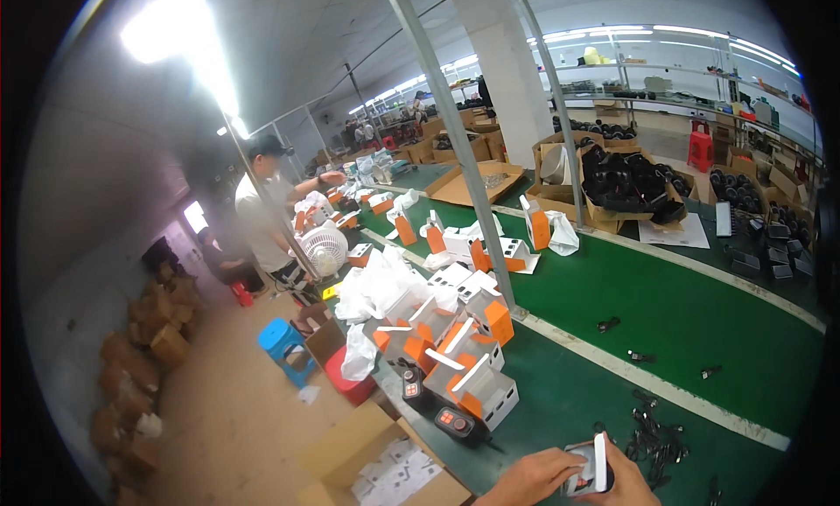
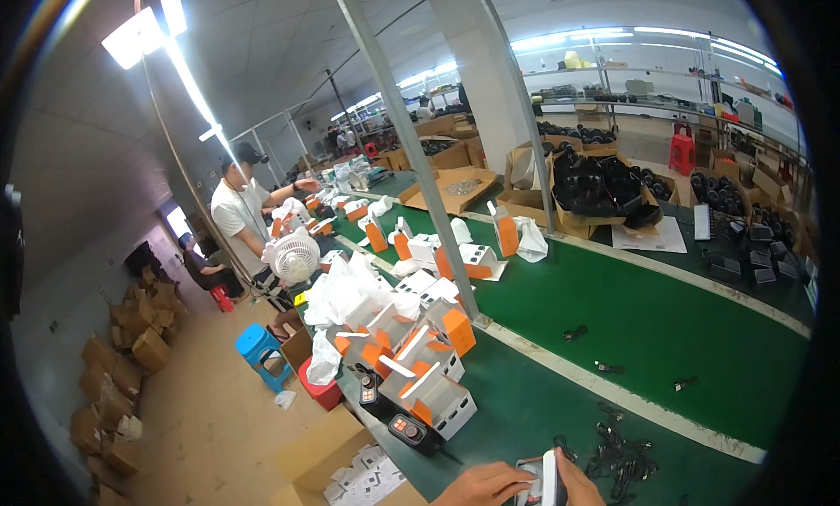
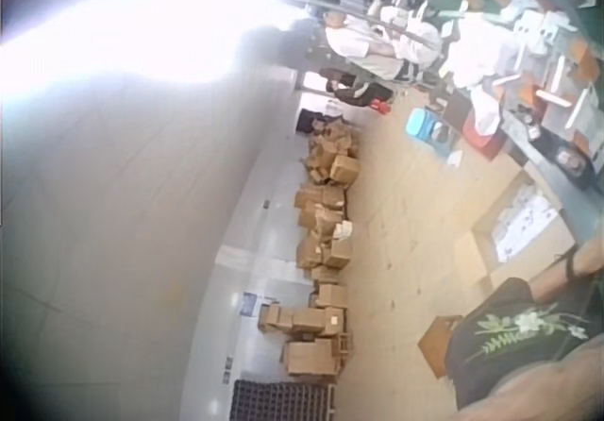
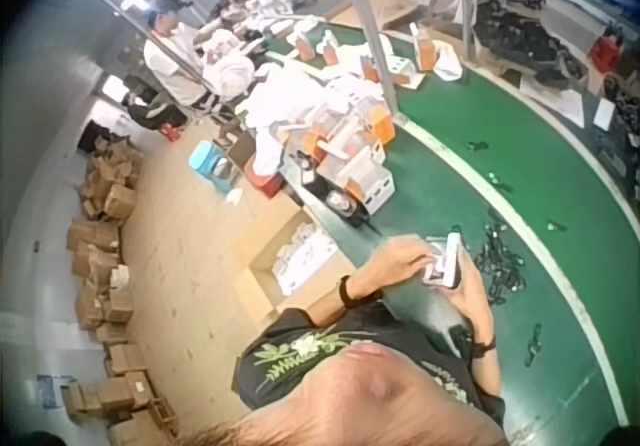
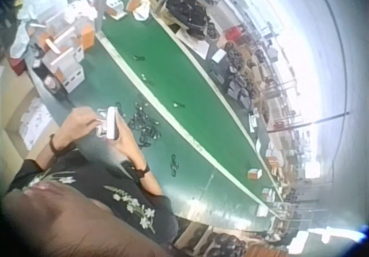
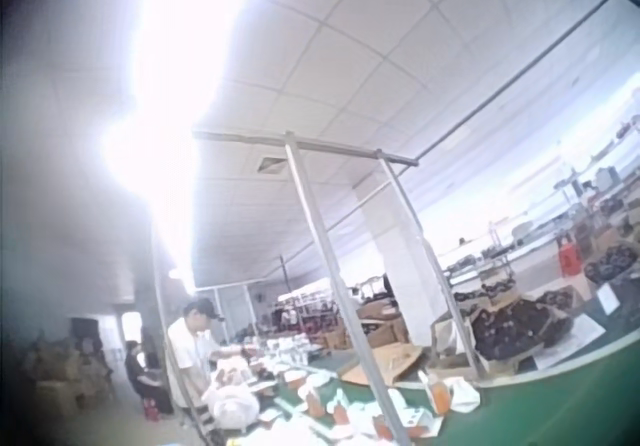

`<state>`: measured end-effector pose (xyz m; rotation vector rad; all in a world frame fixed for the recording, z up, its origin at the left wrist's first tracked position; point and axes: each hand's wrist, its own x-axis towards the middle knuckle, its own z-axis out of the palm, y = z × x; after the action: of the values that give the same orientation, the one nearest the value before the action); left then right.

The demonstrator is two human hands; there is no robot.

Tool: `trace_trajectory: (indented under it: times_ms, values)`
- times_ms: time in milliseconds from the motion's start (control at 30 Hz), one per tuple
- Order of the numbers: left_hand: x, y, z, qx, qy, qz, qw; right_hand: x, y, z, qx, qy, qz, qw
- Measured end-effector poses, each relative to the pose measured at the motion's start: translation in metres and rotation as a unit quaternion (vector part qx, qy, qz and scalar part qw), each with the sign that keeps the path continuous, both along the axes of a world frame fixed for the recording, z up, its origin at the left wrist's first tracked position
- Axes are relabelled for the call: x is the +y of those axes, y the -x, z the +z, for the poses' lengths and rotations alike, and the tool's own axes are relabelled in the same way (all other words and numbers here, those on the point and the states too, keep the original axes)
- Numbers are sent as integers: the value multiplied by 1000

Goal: Assembling electronic product boxes, putting components inside, and arranging them on a factory conveyor line.

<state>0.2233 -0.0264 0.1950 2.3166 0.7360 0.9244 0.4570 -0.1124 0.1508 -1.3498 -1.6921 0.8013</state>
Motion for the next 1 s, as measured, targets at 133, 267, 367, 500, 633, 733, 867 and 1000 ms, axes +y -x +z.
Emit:
trace_trajectory:
  times_ms: [133,267,367,500,633,733,867,1000]
  values:
    - [8,-7,5,15,-123,-101,987,-5,-2,-4,12,52,21,998]
    - [11,-7,-1,46,-96,-128,986,-22,33,3,28,-21,-118,992]
    - [8,-7,7,110,-113,-125,980,-25,52,-14,27,-43,-204,978]
    - [8,-12,13,127,-104,-96,982,-14,44,-18,-8,-47,-208,977]
    - [8,-18,15,145,-133,-82,977,-3,3,-31,-12,-14,-149,989]
    - [-7,-17,31,182,-117,-57,975,6,-15,-10,-21,11,-77,997]
    - [-16,-29,32,221,-119,-39,967,3,-20,-5,-43,-12,-86,995]
    - [-15,-50,-19,222,-128,-9,967,-8,-35,-4,-149,-80,-161,972]
